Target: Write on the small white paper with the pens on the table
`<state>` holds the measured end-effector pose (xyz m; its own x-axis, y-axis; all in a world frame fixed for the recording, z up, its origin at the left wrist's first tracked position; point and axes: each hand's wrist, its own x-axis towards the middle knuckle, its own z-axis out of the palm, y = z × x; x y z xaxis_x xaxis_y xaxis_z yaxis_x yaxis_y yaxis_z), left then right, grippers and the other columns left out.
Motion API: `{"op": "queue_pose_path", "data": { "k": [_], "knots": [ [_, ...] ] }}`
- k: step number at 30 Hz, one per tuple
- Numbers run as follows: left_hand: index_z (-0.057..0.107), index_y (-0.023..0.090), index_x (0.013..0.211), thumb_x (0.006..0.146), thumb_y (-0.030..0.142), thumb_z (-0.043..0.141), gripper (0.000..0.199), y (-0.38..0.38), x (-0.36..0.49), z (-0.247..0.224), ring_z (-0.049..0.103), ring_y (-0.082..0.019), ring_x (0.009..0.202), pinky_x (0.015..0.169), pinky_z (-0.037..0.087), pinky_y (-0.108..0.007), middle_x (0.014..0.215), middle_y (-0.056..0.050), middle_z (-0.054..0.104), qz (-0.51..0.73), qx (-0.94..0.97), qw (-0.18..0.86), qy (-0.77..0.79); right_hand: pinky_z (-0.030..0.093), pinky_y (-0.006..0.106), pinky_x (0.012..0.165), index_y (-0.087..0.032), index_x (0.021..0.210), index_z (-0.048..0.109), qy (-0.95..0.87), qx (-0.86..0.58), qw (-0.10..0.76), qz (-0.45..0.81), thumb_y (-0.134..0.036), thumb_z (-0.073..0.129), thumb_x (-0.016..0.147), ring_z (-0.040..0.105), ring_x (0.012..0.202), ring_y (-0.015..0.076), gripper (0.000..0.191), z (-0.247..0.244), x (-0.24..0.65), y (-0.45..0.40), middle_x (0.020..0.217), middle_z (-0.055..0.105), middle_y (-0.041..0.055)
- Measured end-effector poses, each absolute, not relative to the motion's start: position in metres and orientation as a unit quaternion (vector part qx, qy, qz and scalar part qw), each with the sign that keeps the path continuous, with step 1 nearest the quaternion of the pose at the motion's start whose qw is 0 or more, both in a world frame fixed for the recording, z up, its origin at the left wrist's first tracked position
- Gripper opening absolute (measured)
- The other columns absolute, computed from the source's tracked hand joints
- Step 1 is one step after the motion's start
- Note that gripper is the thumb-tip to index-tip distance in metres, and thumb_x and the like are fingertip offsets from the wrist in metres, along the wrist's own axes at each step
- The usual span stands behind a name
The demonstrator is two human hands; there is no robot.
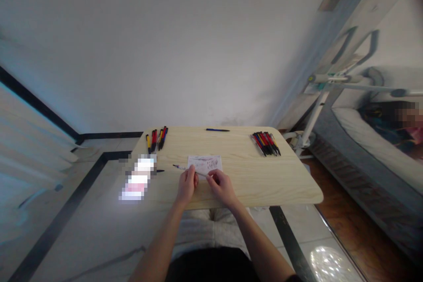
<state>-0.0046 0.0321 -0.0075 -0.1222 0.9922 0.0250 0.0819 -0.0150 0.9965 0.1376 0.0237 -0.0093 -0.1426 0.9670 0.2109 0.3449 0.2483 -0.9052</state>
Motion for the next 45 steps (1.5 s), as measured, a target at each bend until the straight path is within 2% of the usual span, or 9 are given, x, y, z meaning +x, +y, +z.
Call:
{"op": "queue_pose_path", "data": {
  "k": [6,13,17,45],
  "knots": [
    [0.038,0.018,0.041,0.084,0.045,0.03,0.052,0.032,-0.005,-0.008,0.038,-0.009,0.039,0.045,0.03,-0.022,0.037,0.002,0.036,0.509,0.494,0.442,0.548,0.031,0.019,0.046,-0.015,0.091,0.058,-0.66,-0.493,0.426,0.375,-0.036,0.045,0.082,0.04,0.047,0.0089,0.026,-0.005,0.137,0.023,0.052,0.043,-0.0048],
    [0.036,0.018,0.04,0.084,0.048,0.026,0.055,0.031,-0.004,-0.005,0.038,-0.01,0.039,0.046,0.03,-0.023,0.037,0.001,0.036,0.506,0.495,0.437,0.554,0.033,0.019,0.048,-0.015,0.075,0.058,-0.659,-0.489,0.416,0.391,-0.037,0.036,0.087,0.045,0.049,0.0095,0.033,0.0,0.136,0.021,0.052,0.047,-0.0031],
    [0.037,0.018,0.04,0.083,0.051,0.025,0.055,0.031,-0.004,-0.006,0.039,-0.01,0.039,0.045,0.031,-0.023,0.037,0.001,0.037,0.501,0.496,0.442,0.554,0.034,0.019,0.05,-0.015,0.077,0.06,-0.668,-0.496,0.402,0.382,-0.037,0.034,0.088,0.046,0.048,0.0099,0.036,-0.002,0.136,0.021,0.049,0.047,-0.0032],
    [0.04,0.018,0.044,0.083,0.049,0.028,0.051,0.037,-0.002,-0.009,0.041,-0.01,0.04,0.046,0.033,-0.022,0.038,0.002,0.04,0.493,0.494,0.437,0.567,0.033,0.02,0.05,-0.016,0.074,0.058,-0.669,-0.5,0.406,0.371,-0.033,0.04,0.085,0.045,0.051,0.0103,0.027,0.002,0.136,0.022,0.053,0.048,-0.0027]
  ]
}}
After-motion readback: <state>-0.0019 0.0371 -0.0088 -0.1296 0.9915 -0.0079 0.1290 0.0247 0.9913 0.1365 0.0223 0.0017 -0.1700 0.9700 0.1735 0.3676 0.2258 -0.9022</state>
